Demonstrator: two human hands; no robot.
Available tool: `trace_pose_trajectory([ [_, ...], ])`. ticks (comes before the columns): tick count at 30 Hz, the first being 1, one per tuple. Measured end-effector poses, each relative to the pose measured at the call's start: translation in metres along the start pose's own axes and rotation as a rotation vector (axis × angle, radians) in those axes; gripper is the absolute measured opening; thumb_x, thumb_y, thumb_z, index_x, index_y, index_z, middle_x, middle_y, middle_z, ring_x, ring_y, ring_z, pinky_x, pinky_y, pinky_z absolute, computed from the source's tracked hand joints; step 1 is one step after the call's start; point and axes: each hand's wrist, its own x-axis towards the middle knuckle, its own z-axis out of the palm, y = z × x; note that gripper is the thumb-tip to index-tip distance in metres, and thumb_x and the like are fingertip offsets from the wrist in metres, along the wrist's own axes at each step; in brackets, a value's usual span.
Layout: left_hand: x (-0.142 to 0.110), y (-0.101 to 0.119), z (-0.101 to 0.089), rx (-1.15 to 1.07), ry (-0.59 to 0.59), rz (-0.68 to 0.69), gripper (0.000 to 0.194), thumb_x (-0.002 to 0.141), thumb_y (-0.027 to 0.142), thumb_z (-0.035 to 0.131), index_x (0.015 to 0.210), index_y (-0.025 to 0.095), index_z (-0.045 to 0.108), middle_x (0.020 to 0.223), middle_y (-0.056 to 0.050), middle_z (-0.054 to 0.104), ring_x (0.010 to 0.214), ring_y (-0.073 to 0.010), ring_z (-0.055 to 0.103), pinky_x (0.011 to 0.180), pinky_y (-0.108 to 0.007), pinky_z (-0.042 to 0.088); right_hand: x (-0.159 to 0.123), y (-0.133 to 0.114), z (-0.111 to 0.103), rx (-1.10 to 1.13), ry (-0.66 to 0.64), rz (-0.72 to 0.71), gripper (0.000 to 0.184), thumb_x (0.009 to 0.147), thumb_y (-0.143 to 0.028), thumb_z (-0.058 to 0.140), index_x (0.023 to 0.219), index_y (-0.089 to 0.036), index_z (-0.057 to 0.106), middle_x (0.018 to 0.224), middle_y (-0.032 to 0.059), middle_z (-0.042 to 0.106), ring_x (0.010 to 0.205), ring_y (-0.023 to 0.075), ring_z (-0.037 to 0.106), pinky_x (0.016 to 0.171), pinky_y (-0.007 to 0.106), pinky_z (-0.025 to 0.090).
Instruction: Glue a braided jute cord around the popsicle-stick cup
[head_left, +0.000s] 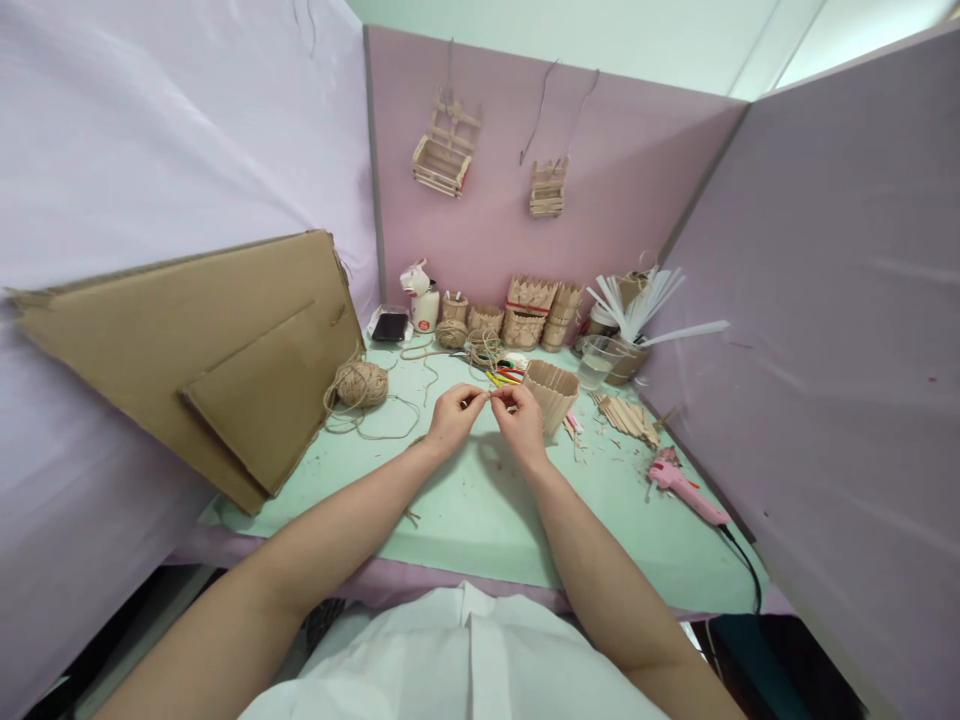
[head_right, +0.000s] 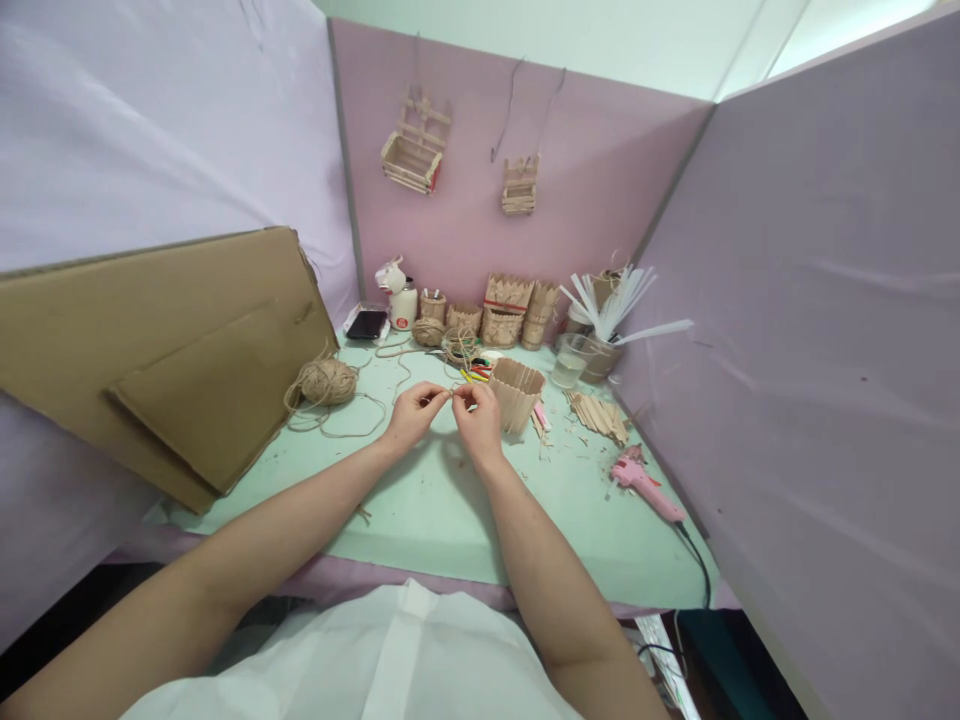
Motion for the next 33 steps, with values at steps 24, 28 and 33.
trace_pose_trajectory([
  [24, 0.0, 0.001, 0.004, -0.023, -0.026, -0.056, 0.015, 0.075, 0.027, 0.058, 0.071, 0.015, 0.066, 0.075, -0.004, 0.065, 0.074, -0.014, 0.057, 0.067, -0.025, 0.044, 0.002, 0.001, -0.002, -0.022, -0.031, 0.064, 0.008, 0.07, -0.025, 0.053, 0.067, -0.019, 0.057, 0.073, 0.0024, 0.058, 0.069, 0.0163, 0.054, 0.069, 0.031, 0.044],
  [28, 0.005, 0.003, 0.004, -0.295, -0.053, -0.302, 0.013, 0.069, 0.027, 0.058, 0.063, 0.016, 0.06, 0.062, -0.001, 0.059, 0.062, -0.0111, 0.052, 0.058, -0.023, 0.042, 0.0, -0.003, -0.001, 0.006, -0.052, 0.019, 0.005, 0.07, -0.023, 0.051, 0.069, -0.02, 0.055, 0.074, 0.0014, 0.056, 0.069, 0.0151, 0.053, 0.067, 0.029, 0.044],
  [33, 0.011, 0.006, -0.003, -0.628, -0.313, -0.674, 0.011, 0.066, 0.025, 0.06, 0.06, 0.016, 0.057, 0.051, 0.0, 0.048, 0.047, -0.0075, 0.041, 0.044, -0.02, 0.034, -0.001, -0.006, -0.001, 0.059, -0.117, -0.021, 0.007, 0.072, -0.024, 0.051, 0.072, -0.02, 0.056, 0.081, 0.0013, 0.056, 0.071, 0.0143, 0.054, 0.06, 0.026, 0.044],
])
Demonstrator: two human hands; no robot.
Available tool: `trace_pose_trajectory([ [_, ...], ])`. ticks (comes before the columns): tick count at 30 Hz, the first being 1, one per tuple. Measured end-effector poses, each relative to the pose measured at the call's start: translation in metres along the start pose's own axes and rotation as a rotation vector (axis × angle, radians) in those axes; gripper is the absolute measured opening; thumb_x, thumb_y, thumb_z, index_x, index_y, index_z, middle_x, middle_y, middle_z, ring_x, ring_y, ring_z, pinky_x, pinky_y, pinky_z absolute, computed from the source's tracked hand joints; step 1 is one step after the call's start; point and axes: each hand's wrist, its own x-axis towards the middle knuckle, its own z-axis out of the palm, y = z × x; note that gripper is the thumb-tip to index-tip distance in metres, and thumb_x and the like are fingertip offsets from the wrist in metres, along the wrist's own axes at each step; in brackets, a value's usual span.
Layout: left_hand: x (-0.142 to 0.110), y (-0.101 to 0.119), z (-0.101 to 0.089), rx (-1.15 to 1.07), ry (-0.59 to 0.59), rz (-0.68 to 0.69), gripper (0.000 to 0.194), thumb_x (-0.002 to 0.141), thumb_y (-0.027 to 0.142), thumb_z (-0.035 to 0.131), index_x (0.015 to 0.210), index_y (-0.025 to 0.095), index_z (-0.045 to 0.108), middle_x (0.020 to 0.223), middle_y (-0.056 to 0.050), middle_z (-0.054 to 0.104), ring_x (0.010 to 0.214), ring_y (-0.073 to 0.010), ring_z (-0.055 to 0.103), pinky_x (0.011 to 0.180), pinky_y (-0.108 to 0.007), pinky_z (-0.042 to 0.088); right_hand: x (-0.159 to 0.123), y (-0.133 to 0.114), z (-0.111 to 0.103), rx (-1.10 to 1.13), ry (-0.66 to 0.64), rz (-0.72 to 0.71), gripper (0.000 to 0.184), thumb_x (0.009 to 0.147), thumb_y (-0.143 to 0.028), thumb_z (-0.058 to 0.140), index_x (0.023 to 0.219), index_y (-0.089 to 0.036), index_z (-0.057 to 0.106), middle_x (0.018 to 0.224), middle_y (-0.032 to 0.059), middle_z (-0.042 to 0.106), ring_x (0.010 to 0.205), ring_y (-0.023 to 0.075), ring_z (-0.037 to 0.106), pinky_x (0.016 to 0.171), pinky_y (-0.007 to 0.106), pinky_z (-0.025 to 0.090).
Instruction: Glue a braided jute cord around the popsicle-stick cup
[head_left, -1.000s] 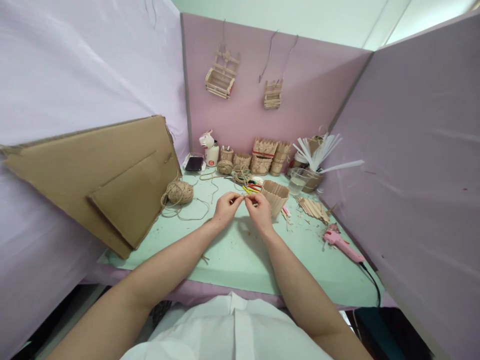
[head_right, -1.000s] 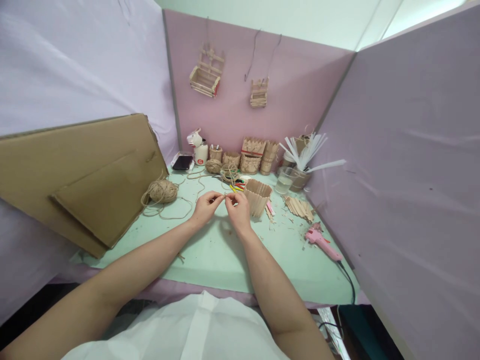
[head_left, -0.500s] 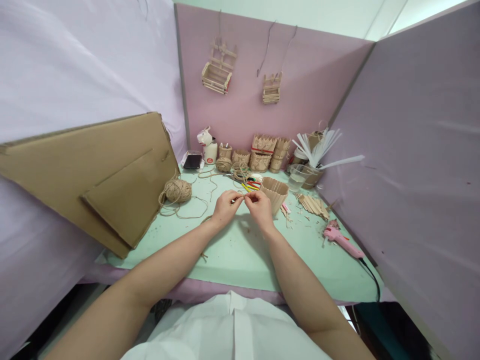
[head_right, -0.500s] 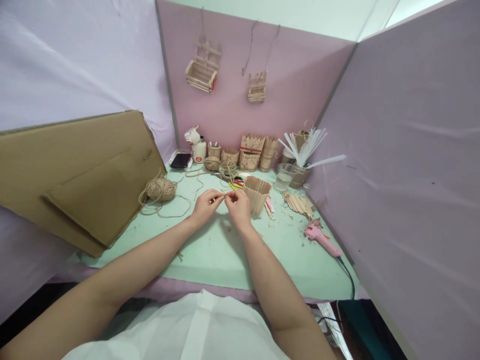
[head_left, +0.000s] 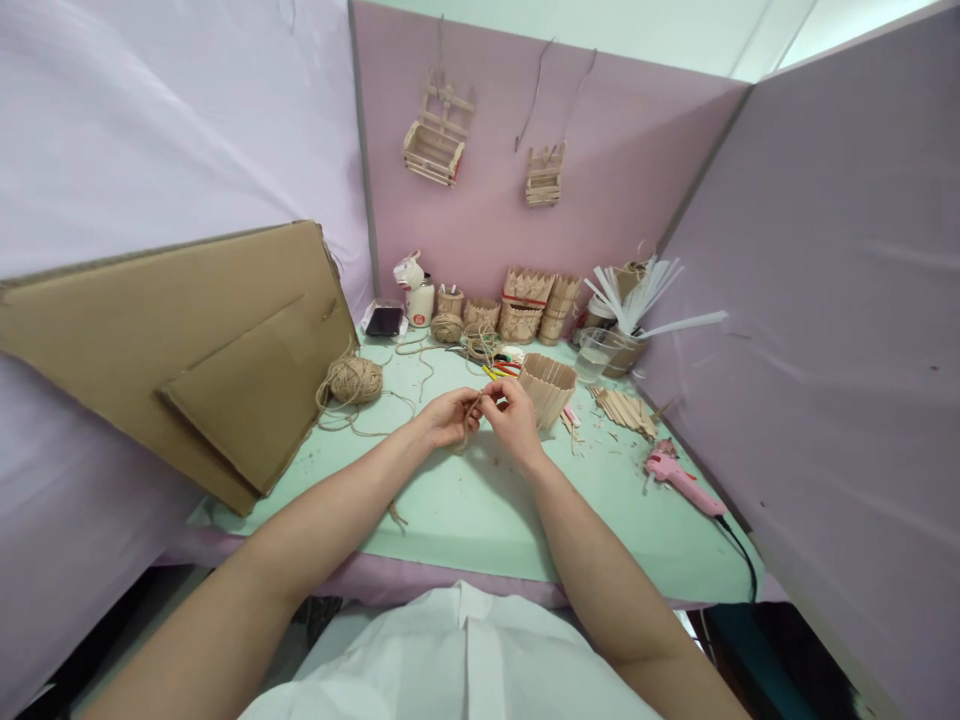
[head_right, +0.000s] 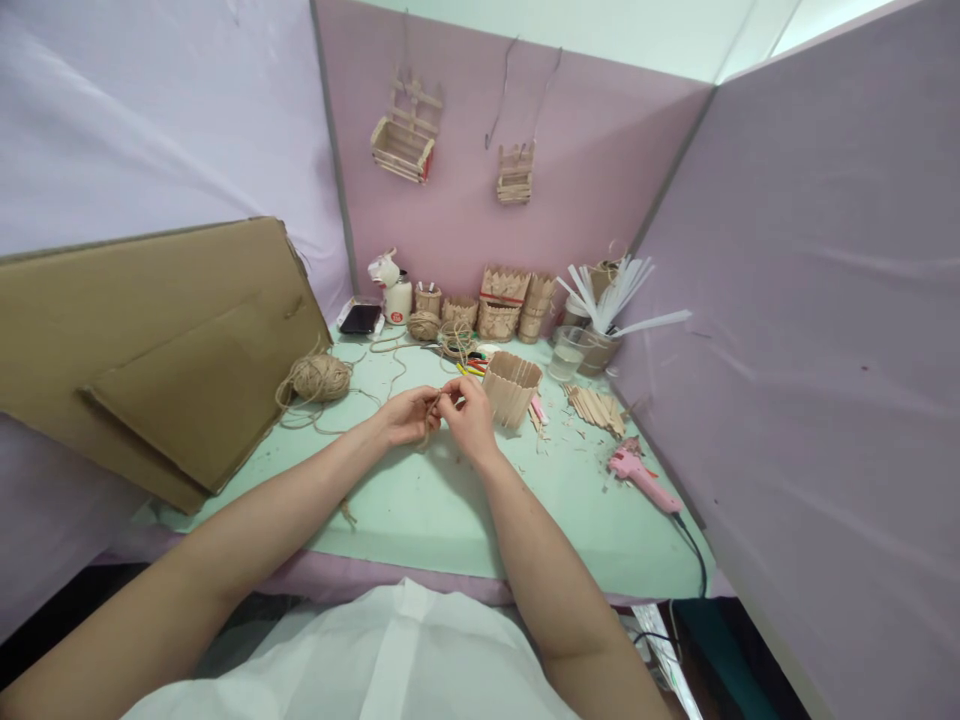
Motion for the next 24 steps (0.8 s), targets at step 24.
trace_pose_trajectory([
  [24, -0.013, -0.004, 0.01, 0.784, 0.095, 0.574, 0.022, 0.081, 0.027, 0.048, 0.066, 0.017, 0.06, 0.06, 0.002, 0.056, 0.06, -0.0119, 0.05, 0.061, -0.024, 0.038, 0.006, 0.013, 0.001, 0.409, 0.098, 0.34, 0.023, 0.071, -0.042, 0.057, 0.07, -0.02, 0.049, 0.062, -0.0045, 0.047, 0.053, 0.0093, 0.042, 0.051, 0.023, 0.035],
])
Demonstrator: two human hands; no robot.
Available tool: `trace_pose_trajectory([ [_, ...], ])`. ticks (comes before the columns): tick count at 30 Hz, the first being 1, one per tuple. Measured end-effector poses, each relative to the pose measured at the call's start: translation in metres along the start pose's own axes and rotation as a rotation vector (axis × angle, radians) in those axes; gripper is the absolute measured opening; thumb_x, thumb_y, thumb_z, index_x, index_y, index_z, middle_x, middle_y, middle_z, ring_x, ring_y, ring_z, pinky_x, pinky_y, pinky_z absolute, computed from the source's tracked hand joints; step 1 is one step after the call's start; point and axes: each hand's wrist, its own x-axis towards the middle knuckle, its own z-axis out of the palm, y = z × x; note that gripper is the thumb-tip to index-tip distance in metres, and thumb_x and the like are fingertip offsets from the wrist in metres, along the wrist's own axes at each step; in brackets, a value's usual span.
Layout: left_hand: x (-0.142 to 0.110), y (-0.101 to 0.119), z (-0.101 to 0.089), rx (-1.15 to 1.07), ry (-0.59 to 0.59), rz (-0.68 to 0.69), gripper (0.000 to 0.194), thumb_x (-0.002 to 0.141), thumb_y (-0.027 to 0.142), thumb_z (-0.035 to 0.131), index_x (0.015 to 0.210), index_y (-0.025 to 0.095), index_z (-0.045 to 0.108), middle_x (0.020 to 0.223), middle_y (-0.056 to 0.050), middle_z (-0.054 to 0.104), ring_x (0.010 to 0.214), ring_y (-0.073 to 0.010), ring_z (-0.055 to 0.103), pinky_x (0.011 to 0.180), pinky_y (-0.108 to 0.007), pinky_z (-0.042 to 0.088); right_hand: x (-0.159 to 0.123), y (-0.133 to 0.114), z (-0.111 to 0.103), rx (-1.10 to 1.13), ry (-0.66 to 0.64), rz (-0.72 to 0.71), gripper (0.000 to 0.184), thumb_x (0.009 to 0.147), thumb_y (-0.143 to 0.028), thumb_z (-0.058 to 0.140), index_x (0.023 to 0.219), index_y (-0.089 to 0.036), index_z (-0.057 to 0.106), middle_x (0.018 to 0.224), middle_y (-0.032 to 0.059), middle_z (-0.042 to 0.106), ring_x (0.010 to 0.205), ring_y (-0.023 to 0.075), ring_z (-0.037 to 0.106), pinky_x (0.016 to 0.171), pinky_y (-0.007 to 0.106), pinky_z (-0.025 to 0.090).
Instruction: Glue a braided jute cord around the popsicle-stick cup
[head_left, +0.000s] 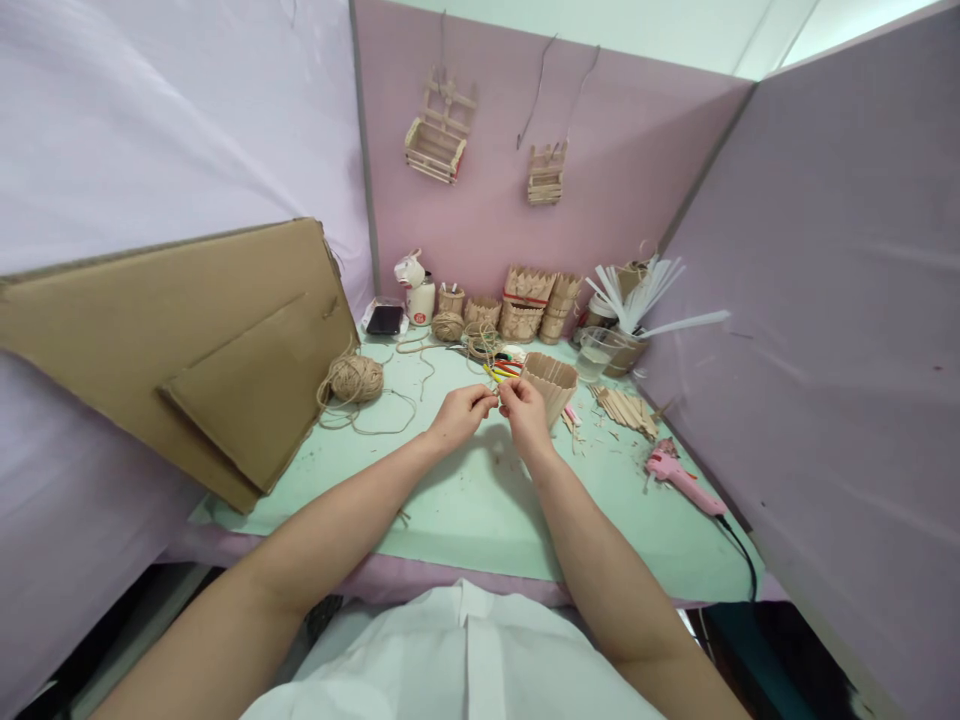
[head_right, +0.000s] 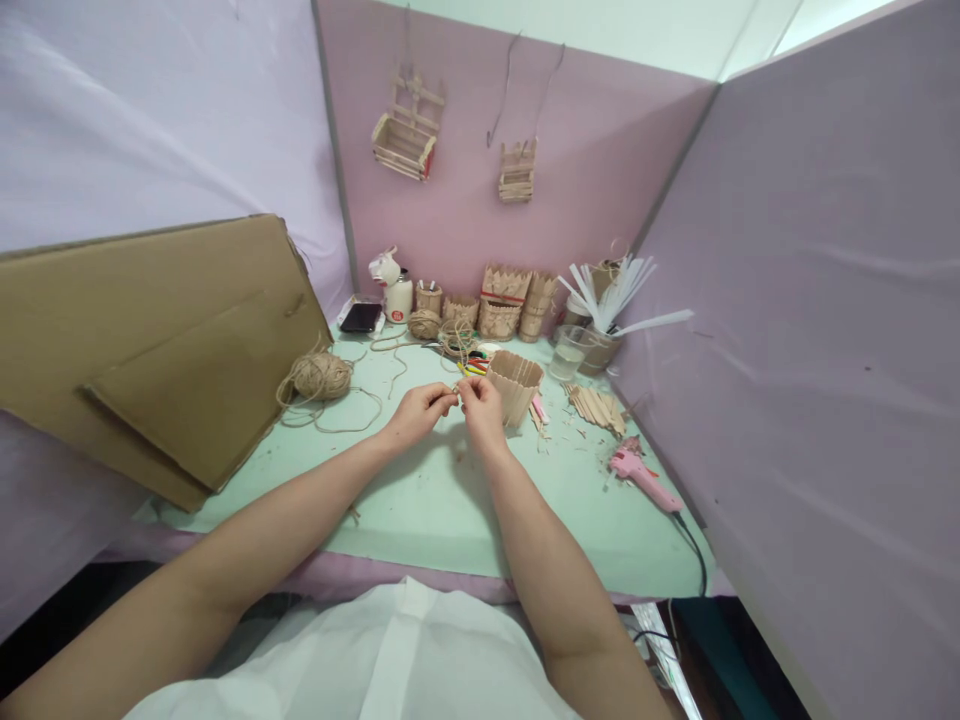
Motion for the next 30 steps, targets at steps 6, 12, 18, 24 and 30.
trace_pose_trajectory([
  [6, -0.003, 0.002, 0.002, 0.038, -0.031, 0.015, 0.022, 0.083, 0.029, 0.048, 0.069, 0.017, 0.061, 0.059, 0.002, 0.055, 0.059, -0.0117, 0.047, 0.06, -0.023, 0.036, 0.001, -0.002, -0.004, -0.017, 0.068, -0.09, 0.022, 0.072, -0.04, 0.058, 0.068, -0.021, 0.047, 0.055, -0.0058, 0.044, 0.05, 0.0098, 0.038, 0.051, 0.024, 0.032],
  [12, -0.008, 0.014, 0.008, 0.084, -0.091, 0.051, 0.024, 0.083, 0.026, 0.047, 0.065, 0.016, 0.058, 0.058, 0.002, 0.051, 0.058, -0.0108, 0.043, 0.058, -0.023, 0.032, 0.003, -0.006, -0.008, 0.129, 0.181, -0.089, 0.026, 0.072, -0.042, 0.06, 0.066, -0.021, 0.045, 0.05, -0.0075, 0.042, 0.045, 0.0083, 0.038, 0.047, 0.023, 0.031],
  [18, -0.009, 0.013, 0.006, 0.001, -0.072, 0.006, 0.024, 0.082, 0.028, 0.047, 0.065, 0.015, 0.058, 0.057, 0.003, 0.051, 0.057, -0.0104, 0.043, 0.058, -0.022, 0.033, 0.008, -0.004, -0.013, 0.162, 0.138, -0.092, 0.026, 0.07, -0.041, 0.065, 0.068, -0.021, 0.048, 0.051, -0.0075, 0.044, 0.046, 0.0082, 0.041, 0.047, 0.023, 0.032],
  [24, -0.002, -0.003, 0.004, -0.185, -0.013, -0.117, 0.021, 0.079, 0.03, 0.05, 0.073, 0.014, 0.064, 0.064, 0.0, 0.059, 0.064, -0.0127, 0.052, 0.066, -0.024, 0.04, 0.01, -0.006, -0.015, 0.096, 0.034, -0.058, 0.028, 0.071, -0.046, 0.065, 0.073, -0.021, 0.052, 0.055, -0.0059, 0.048, 0.047, 0.0083, 0.041, 0.047, 0.023, 0.03],
  [30, 0.001, -0.005, 0.005, -0.316, 0.009, -0.126, 0.024, 0.078, 0.03, 0.053, 0.084, 0.012, 0.067, 0.062, 0.0, 0.057, 0.067, -0.0131, 0.053, 0.07, -0.025, 0.042, 0.009, -0.007, -0.013, 0.101, 0.04, -0.046, 0.032, 0.071, -0.051, 0.064, 0.073, -0.021, 0.051, 0.057, -0.0059, 0.047, 0.047, 0.008, 0.04, 0.046, 0.023, 0.029],
])
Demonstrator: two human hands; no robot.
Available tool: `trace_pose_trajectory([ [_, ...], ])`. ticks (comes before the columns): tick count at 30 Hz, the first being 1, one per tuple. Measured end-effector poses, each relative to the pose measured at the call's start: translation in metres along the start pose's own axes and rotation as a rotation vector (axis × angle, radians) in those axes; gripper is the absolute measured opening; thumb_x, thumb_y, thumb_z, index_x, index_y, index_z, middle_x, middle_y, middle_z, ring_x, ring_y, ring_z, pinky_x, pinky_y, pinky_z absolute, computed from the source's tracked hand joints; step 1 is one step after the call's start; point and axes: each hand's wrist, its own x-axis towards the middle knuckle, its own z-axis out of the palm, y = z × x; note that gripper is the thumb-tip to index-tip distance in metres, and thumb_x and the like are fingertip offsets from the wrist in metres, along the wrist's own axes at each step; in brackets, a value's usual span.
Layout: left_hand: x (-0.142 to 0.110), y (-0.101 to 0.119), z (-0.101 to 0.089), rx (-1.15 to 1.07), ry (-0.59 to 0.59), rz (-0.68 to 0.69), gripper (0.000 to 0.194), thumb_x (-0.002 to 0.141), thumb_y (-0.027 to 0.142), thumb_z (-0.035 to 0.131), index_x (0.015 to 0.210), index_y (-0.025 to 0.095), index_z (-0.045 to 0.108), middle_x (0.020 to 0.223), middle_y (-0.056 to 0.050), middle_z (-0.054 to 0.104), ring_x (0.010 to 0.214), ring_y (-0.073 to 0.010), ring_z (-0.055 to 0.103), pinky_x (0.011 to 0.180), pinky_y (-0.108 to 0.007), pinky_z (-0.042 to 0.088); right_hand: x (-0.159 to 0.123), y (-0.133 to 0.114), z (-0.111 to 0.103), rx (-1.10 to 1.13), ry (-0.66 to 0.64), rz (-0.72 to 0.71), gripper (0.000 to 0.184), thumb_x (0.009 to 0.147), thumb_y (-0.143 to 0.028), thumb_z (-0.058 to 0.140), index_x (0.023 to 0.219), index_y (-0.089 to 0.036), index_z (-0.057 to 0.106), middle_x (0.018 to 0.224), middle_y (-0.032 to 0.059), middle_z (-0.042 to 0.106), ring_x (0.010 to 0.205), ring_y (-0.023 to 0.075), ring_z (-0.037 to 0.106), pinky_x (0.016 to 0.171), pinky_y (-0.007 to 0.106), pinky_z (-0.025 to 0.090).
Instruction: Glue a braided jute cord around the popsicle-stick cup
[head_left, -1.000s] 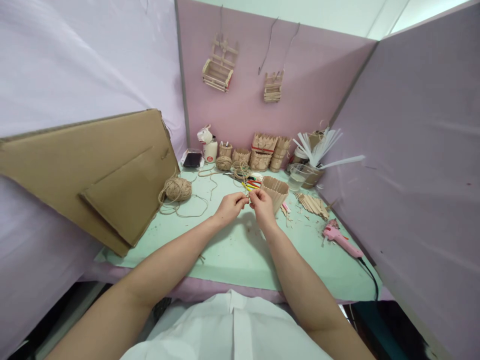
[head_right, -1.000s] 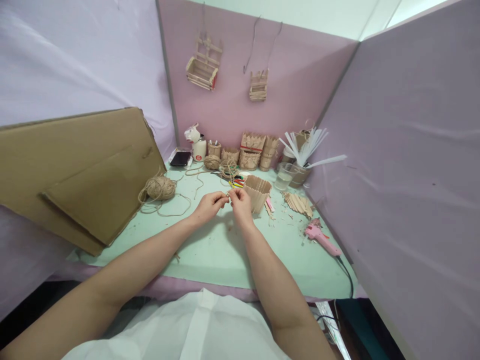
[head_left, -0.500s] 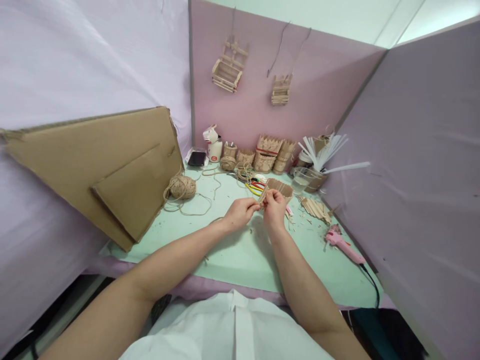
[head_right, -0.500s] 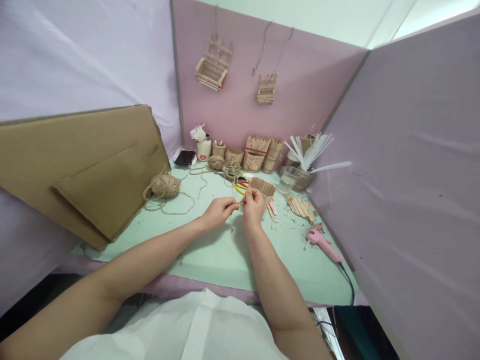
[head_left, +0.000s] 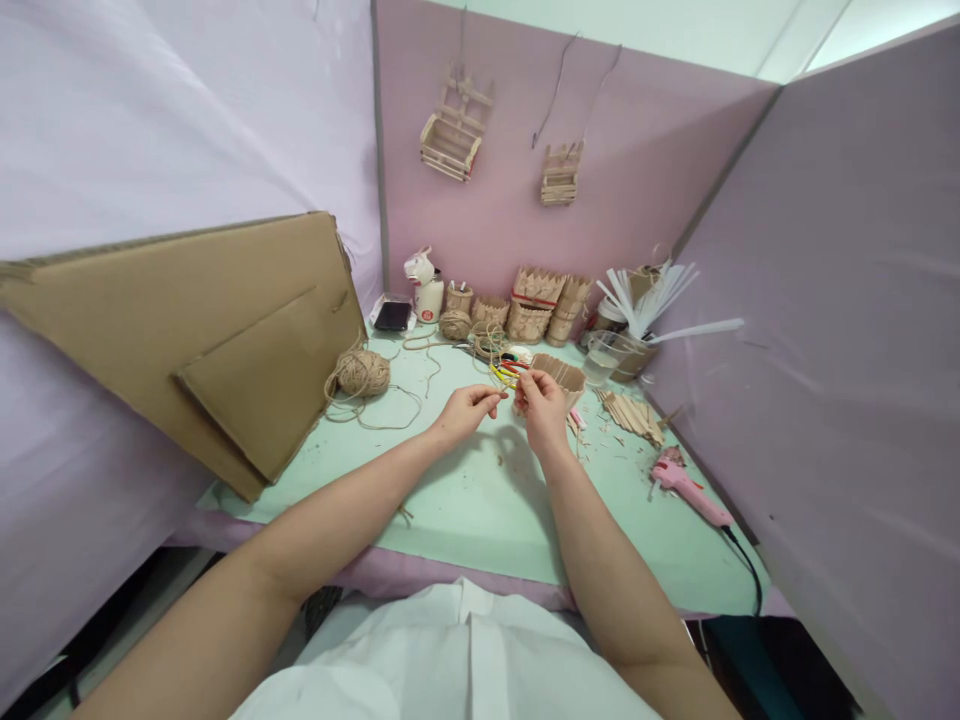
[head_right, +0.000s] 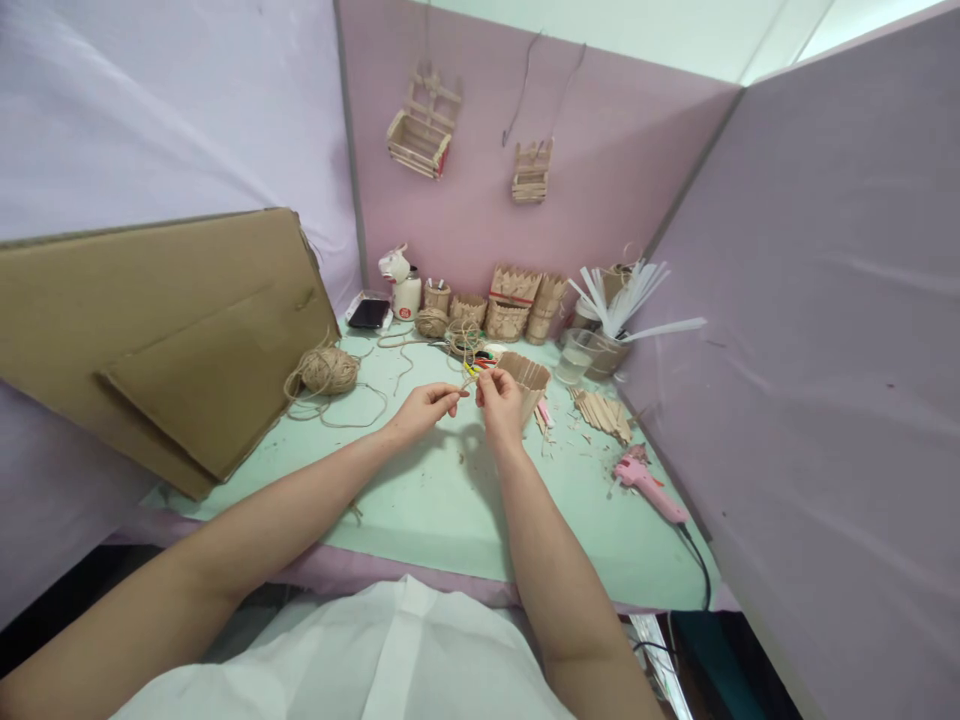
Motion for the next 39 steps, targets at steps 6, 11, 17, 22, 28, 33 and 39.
trace_pose_trajectory([
  [6, 0.0007, -0.0005, -0.0033, -0.054, 0.014, 0.006, 0.028, 0.078, 0.028, 0.053, 0.095, 0.01, 0.067, 0.058, 0.002, 0.052, 0.059, -0.0107, 0.049, 0.064, -0.024, 0.04, -0.0028, 0.0039, 0.0033, -0.061, -0.051, 0.143, 0.04, 0.073, -0.057, 0.059, 0.063, -0.019, 0.052, 0.057, -0.0026, 0.049, 0.048, 0.0084, 0.041, 0.045, 0.023, 0.03],
  [11, 0.001, 0.0012, -0.0045, -0.038, 0.01, 0.028, 0.024, 0.079, 0.026, 0.051, 0.092, 0.013, 0.066, 0.057, 0.003, 0.05, 0.058, -0.0104, 0.047, 0.061, -0.023, 0.039, -0.0029, 0.0033, 0.0021, 0.032, -0.1, 0.347, 0.039, 0.073, -0.059, 0.059, 0.068, -0.02, 0.056, 0.064, -0.0004, 0.055, 0.052, 0.0102, 0.047, 0.046, 0.023, 0.034],
  [17, 0.0, 0.0013, -0.0033, 0.014, -0.009, 0.063, 0.017, 0.079, 0.025, 0.049, 0.075, 0.015, 0.061, 0.059, 0.003, 0.05, 0.058, -0.01, 0.046, 0.061, -0.023, 0.038, -0.004, 0.0005, 0.0017, 0.087, -0.223, 0.293, 0.03, 0.066, -0.047, 0.072, 0.082, -0.022, 0.066, 0.08, 0.0002, 0.06, 0.073, 0.0126, 0.055, 0.059, 0.023, 0.043],
  [22, 0.0008, -0.0015, -0.0022, 0.028, -0.001, 0.059, 0.017, 0.079, 0.028, 0.05, 0.073, 0.015, 0.059, 0.066, 0.0, 0.057, 0.067, -0.0126, 0.053, 0.069, -0.025, 0.043, -0.0041, 0.0032, 0.0008, 0.061, -0.253, 0.181, 0.026, 0.063, -0.041, 0.075, 0.071, -0.021, 0.062, 0.075, -0.0014, 0.058, 0.069, 0.0119, 0.054, 0.067, 0.027, 0.047],
  [28, 0.0015, -0.0019, -0.0037, 0.135, -0.02, 0.081, 0.019, 0.078, 0.029, 0.052, 0.069, 0.015, 0.061, 0.071, -0.001, 0.06, 0.073, -0.0144, 0.054, 0.073, -0.026, 0.042, -0.0067, 0.0054, 0.0043, 0.006, -0.165, 0.11, 0.028, 0.065, -0.044, 0.071, 0.068, -0.02, 0.057, 0.073, -0.0007, 0.061, 0.069, 0.0125, 0.055, 0.069, 0.029, 0.049],
  [33, -0.0019, 0.0024, -0.004, 0.171, -0.098, 0.161, 0.018, 0.079, 0.027, 0.053, 0.072, 0.015, 0.064, 0.076, -0.002, 0.061, 0.076, -0.0145, 0.054, 0.075, -0.026, 0.042, -0.0032, 0.0079, 0.0041, 0.094, -0.076, 0.196, 0.031, 0.066, -0.047, 0.068, 0.068, -0.02, 0.051, 0.068, -0.0006, 0.058, 0.054, 0.01, 0.05, 0.054, 0.026, 0.045],
  [39, -0.0053, 0.0048, -0.0031, 0.107, -0.167, 0.231, 0.018, 0.08, 0.028, 0.056, 0.076, 0.014, 0.067, 0.082, -0.005, 0.063, 0.081, -0.0149, 0.056, 0.081, -0.027, 0.043, 0.0018, 0.0079, 0.0003, 0.16, -0.095, 0.294, 0.032, 0.066, -0.046, 0.069, 0.067, -0.021, 0.048, 0.062, -0.0016, 0.055, 0.05, 0.0101, 0.046, 0.047, 0.024, 0.04],
])
